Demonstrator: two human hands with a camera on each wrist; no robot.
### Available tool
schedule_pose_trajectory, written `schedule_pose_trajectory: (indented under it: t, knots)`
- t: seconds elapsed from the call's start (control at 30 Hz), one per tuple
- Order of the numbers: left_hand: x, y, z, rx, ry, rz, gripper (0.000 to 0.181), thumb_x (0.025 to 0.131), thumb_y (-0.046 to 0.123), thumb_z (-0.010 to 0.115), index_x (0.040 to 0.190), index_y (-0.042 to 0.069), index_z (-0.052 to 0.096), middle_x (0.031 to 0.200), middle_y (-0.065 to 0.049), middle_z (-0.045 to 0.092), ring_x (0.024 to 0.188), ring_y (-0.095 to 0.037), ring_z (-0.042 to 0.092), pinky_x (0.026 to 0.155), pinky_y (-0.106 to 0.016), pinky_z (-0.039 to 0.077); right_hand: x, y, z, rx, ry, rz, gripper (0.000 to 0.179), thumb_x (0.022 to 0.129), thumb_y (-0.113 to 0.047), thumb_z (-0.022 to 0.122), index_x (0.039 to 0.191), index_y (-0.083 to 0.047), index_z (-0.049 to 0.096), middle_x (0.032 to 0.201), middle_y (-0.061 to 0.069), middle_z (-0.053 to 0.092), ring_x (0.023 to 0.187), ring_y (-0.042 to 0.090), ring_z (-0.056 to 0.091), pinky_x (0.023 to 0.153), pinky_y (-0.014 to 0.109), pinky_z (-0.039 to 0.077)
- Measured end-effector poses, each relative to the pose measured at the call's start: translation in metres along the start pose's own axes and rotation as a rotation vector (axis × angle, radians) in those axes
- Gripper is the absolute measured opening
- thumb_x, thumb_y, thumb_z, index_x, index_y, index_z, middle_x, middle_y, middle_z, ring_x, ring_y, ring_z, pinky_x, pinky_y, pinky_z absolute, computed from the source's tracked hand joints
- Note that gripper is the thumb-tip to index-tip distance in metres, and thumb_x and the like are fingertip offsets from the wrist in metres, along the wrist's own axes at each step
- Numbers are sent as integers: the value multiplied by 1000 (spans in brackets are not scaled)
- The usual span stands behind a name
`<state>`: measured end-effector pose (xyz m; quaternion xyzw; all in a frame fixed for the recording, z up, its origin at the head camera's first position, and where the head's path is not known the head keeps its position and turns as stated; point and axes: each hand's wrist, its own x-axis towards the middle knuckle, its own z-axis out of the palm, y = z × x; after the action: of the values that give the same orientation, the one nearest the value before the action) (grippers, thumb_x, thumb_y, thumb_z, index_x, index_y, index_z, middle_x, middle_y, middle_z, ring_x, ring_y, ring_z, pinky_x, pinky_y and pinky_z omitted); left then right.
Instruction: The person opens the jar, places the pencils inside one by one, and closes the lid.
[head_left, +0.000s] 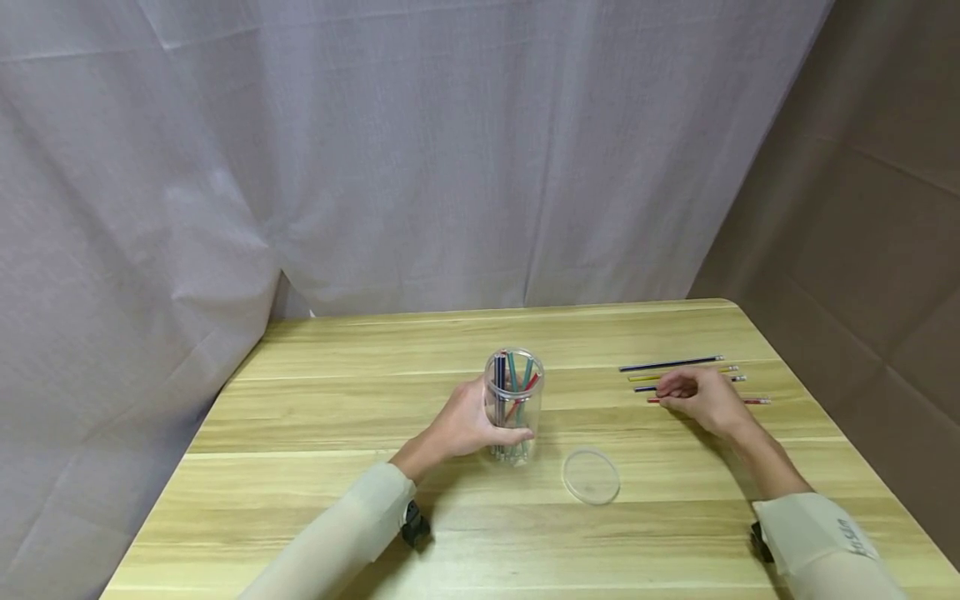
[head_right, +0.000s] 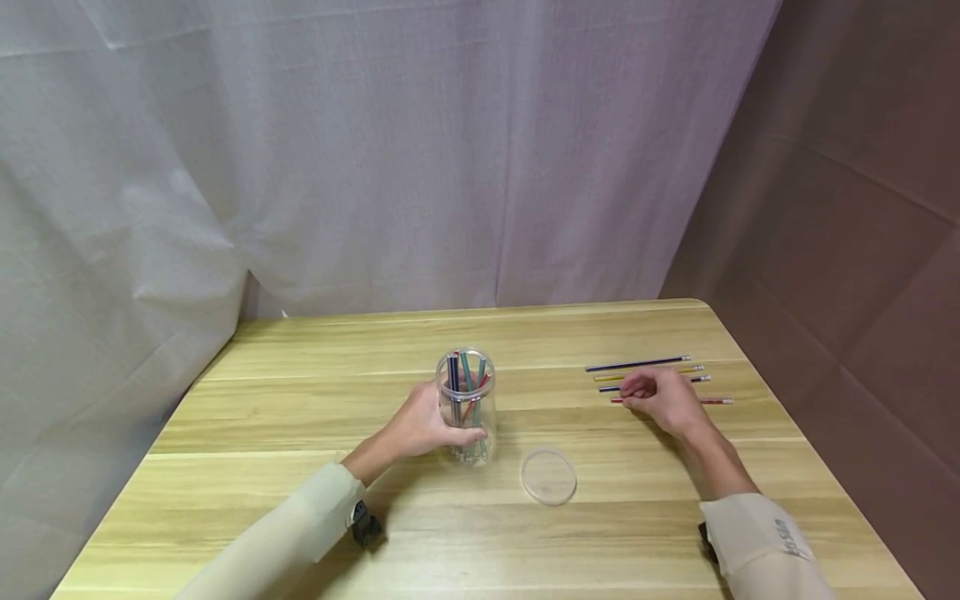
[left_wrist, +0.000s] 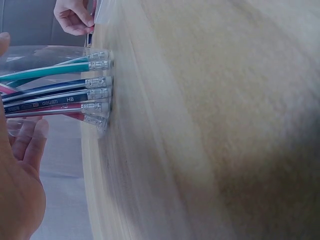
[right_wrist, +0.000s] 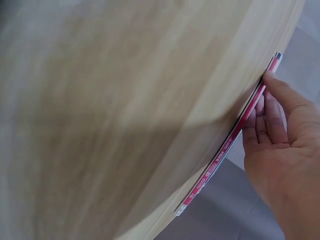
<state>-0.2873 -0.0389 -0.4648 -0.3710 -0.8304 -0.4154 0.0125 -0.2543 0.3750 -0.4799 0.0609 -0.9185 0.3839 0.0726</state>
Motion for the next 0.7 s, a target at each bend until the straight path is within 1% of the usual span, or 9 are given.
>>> schedule_pose_trajectory:
  t: [0.13, 0.27, 0.37, 0.53, 0.7]
  knots:
    - [0, 0, 0, -2, 1, 3, 87, 75, 45, 96, 145, 11, 55, 119, 6, 74, 108, -12, 68, 96, -36, 57, 1, -2, 2, -26, 3, -14, 13, 87, 3, 84, 97, -1, 76, 88, 9, 77, 75, 8, 68, 65, 20, 53]
    - [-1, 1, 0, -6, 1, 7, 85, 76, 46, 95, 145, 16, 55, 120, 8, 73, 108, -11, 67, 96, -36, 57, 1, -6, 5, -30, 4, -34, 12, 87, 2, 85, 95, -1, 76, 87, 9, 77, 75, 6, 68, 66, 19, 53]
    - [-1, 1, 0, -5, -2, 1, 83, 76, 46, 94, 144, 20, 55, 120, 9, 73, 107, -10, 67, 95, -35, 57, 1, -9, 8, -12, 8, -31, 11, 87, 2, 84, 95, 0, 76, 88, 10, 78, 75, 6, 69, 67, 18, 54]
    - [-2, 2, 0, 2, -3, -7, 83, 76, 47, 95, 144, 20, 54, 120, 8, 73, 106, -10, 67, 94, -34, 57, 0, -19, 11, 53, -2, -33, 15, 89, -1, 84, 101, 3, 77, 93, 13, 78, 80, 7, 72, 71, 16, 55]
    - [-1, 1, 0, 8, 0, 5, 83, 76, 46, 95, 144, 17, 56, 121, 8, 73, 109, -10, 67, 96, -35, 56, 2, -35, 10, 177, -21, -40, 21, 91, -1, 82, 108, 7, 74, 99, 18, 78, 86, 14, 75, 74, 19, 58]
